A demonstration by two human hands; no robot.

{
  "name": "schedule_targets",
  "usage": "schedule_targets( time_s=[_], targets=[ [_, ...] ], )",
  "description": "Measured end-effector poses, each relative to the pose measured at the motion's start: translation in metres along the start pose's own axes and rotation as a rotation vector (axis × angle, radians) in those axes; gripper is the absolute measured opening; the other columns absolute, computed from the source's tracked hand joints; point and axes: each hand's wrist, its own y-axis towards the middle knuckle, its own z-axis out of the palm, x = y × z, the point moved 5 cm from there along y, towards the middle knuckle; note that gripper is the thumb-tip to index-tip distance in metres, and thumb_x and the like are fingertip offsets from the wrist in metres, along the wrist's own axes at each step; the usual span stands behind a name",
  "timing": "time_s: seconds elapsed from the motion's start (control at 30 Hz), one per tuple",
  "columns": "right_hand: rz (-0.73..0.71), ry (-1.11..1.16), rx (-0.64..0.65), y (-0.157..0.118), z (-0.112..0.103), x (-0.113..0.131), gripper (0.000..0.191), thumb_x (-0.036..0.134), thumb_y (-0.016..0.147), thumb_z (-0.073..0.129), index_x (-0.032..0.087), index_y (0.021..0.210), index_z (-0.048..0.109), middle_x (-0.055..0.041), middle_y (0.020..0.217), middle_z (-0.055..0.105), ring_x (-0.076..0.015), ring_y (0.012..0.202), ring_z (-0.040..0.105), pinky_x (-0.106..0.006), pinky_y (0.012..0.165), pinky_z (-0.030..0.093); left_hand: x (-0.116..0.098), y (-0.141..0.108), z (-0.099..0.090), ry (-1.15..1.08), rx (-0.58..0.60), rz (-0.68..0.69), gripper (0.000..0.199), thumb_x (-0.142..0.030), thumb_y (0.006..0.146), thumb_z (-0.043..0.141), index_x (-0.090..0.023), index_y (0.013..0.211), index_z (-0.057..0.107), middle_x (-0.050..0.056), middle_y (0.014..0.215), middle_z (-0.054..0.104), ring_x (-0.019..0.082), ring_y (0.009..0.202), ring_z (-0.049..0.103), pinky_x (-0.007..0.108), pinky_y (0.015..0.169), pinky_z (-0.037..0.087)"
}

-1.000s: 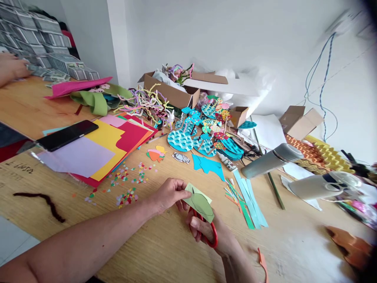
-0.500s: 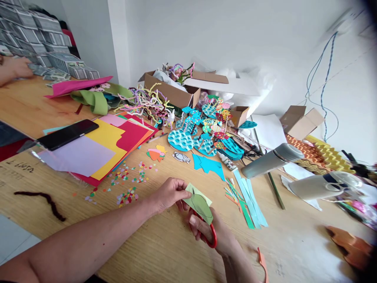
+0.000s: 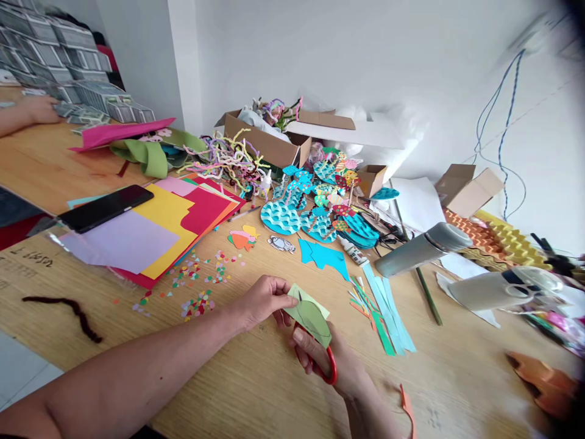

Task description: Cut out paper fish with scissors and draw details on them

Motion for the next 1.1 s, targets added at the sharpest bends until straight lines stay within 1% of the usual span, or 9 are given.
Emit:
schedule_targets(
  time_s=[0.17,0.37,0.47,0.63,0.8,0.97,1.1],
  targets=[
    [0.064,0.028,-0.045,-0.0001,-0.0003,-0.0015,0.044,0.059,0.084,0.055,0.015,0.076,0.056,0.0039,0.048,0.049,-0.0075,0.039,0.043,-0.019,0.04,0.03,0.0006,0.0003,0.0005,-0.016,0.011,0.004,0.028,-0.039,0.066,0.067,-0.012,0.07,0.06,0.003,0.061,0.061,0.012,0.051,0.055,0.023,0.05,0.044],
    [0.09,0.03,-0.068,0.0014,0.0012,-0.0015,0.047,0.06,0.083,0.055,0.014,0.076,0.056,0.005,0.045,0.048,-0.0058,0.037,0.041,-0.018,0.038,0.028,0.0011,0.0009,0.0,-0.022,0.001,-0.014,0.031,-0.04,0.063,0.068,-0.012,0.071,0.061,0.003,0.059,0.061,0.011,0.047,0.055,0.021,0.045,0.042],
    [0.107,0.041,-0.087,0.0015,0.0019,0.0003,0.048,0.063,0.081,0.055,0.015,0.074,0.055,0.0055,0.044,0.047,-0.0057,0.036,0.04,-0.017,0.036,0.027,0.0031,0.0016,-0.0006,-0.031,-0.004,-0.015,0.031,-0.04,0.063,0.069,-0.011,0.072,0.062,0.003,0.06,0.061,0.011,0.048,0.056,0.021,0.046,0.043],
    [0.103,0.054,-0.087,0.0007,0.0029,0.004,0.049,0.065,0.079,0.056,0.016,0.073,0.056,0.0042,0.047,0.049,-0.0064,0.036,0.041,-0.018,0.035,0.027,0.0056,0.0029,-0.0009,-0.05,-0.007,-0.007,0.03,-0.04,0.063,0.069,-0.012,0.073,0.062,0.003,0.061,0.062,0.012,0.048,0.056,0.022,0.048,0.045],
    [0.109,0.018,-0.082,0.0013,0.0024,0.0008,0.05,0.065,0.08,0.056,0.016,0.069,0.058,0.0045,0.044,0.048,-0.0058,0.035,0.041,-0.017,0.037,0.03,0.005,0.0019,-0.0011,-0.043,-0.027,-0.03,0.031,-0.04,0.063,0.069,-0.012,0.073,0.06,0.003,0.062,0.062,0.012,0.048,0.056,0.021,0.044,0.042],
    [0.113,0.012,-0.08,0.0022,0.0031,-0.0017,0.051,0.065,0.08,0.056,0.015,0.069,0.058,0.0043,0.043,0.048,-0.0062,0.035,0.042,-0.018,0.037,0.029,0.0039,0.0017,-0.0017,-0.048,-0.035,-0.005,0.03,-0.04,0.065,0.068,-0.013,0.074,0.059,0.002,0.062,0.061,0.012,0.049,0.056,0.022,0.047,0.044],
    [0.099,0.048,-0.095,0.0022,0.0031,0.0012,0.051,0.066,0.078,0.056,0.015,0.071,0.056,0.0045,0.047,0.049,-0.0059,0.036,0.042,-0.018,0.037,0.031,0.0047,0.0024,-0.0018,-0.042,-0.032,0.008,0.031,-0.041,0.066,0.068,-0.012,0.074,0.06,0.002,0.062,0.062,0.012,0.05,0.056,0.023,0.048,0.044]
  ],
)
